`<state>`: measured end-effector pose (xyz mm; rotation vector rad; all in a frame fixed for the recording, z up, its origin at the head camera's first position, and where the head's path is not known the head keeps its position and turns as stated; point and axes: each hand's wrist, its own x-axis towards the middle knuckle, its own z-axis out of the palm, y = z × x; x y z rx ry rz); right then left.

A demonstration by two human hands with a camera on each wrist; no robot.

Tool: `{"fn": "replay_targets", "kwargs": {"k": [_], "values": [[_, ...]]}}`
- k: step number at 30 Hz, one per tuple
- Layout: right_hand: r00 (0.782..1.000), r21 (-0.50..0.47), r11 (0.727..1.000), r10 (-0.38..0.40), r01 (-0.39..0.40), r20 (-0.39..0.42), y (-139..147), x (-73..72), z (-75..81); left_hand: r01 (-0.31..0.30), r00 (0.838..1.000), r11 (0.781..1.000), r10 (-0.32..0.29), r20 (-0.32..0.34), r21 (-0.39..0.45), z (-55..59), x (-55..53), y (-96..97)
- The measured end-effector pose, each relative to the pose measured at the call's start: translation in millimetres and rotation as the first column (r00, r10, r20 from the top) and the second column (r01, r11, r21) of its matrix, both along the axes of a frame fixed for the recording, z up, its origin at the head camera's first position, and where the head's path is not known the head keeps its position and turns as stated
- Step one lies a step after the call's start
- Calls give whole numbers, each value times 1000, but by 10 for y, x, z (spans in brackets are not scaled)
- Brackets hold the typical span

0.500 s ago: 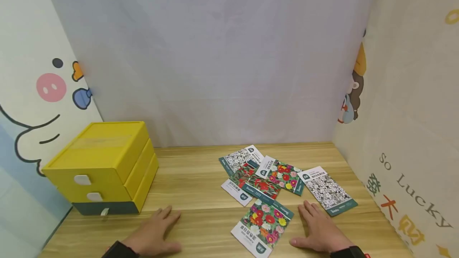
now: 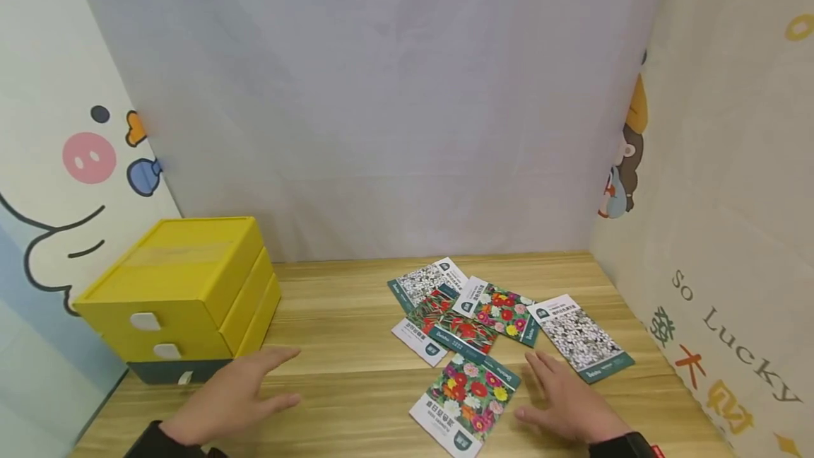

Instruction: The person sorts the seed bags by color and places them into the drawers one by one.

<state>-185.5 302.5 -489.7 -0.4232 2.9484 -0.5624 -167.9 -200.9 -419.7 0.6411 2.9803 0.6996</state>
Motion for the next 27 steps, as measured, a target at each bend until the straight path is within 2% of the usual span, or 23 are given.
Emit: {"fn": "replay_targets", "kwargs": {"k": [2, 4, 6, 8, 9, 11, 13, 14, 15, 16, 18, 20, 22, 25, 27], "values": [[1000, -26, 1000, -1, 0, -25, -21, 0, 30, -42, 997, 999, 43, -66, 3, 166, 13, -33], [999, -46, 999, -4, 2, -49, -44, -3, 55, -80, 987, 996, 83, -139, 27, 318, 7, -90], [997, -57, 998, -6, 1, -77, -70, -1, 78, -119, 969, 992, 125, -214, 39, 458, -18, -171], [994, -64, 998, 4, -11, -106, -96, 2, 102, -149, 941, 987, 159, -298, 58, 569, -66, -283], [993, -64, 998, 5, -13, -117, -110, 4, 112, -169, 921, 983, 184, -344, 73, 615, -100, -348], [991, -66, 998, 14, -23, -135, -133, 9, 129, -208, 870, 972, 234, -434, 108, 690, -182, -497], [989, -68, 997, 23, -34, -146, -147, 11, 137, -233, 801, 960, 280, -529, 156, 744, -280, -666], [989, -67, 997, 22, -32, -146, -151, 12, 136, -262, 771, 950, 312, -556, 170, 768, -321, -749], [989, -66, 997, 22, -32, -148, -152, 13, 134, -298, 748, 939, 343, -568, 174, 785, -359, -835], [988, -68, 997, 25, -35, -150, -152, 13, 131, -336, 735, 926, 373, -566, 173, 805, -389, -916], [988, -68, 997, 26, -37, -152, -150, 15, 125, -418, 726, 895, 431, -535, 154, 832, -431, -1064], [987, -74, 997, 26, -38, -157, -145, 17, 116, -501, 732, 858, 489, -475, 111, 841, -453, -1191], [986, -83, 996, 22, -36, -164, -141, 21, 111, -545, 726, 833, 525, -443, 95, 833, -478, -1301], [985, -98, 995, 18, -35, -170, -133, 32, 103, -570, 720, 817, 549, -424, 90, 796, -523, -1433], [985, -104, 994, 13, -31, -171, -128, 39, 91, -574, 723, 813, 559, -406, 97, 766, -558, -1503]]}}
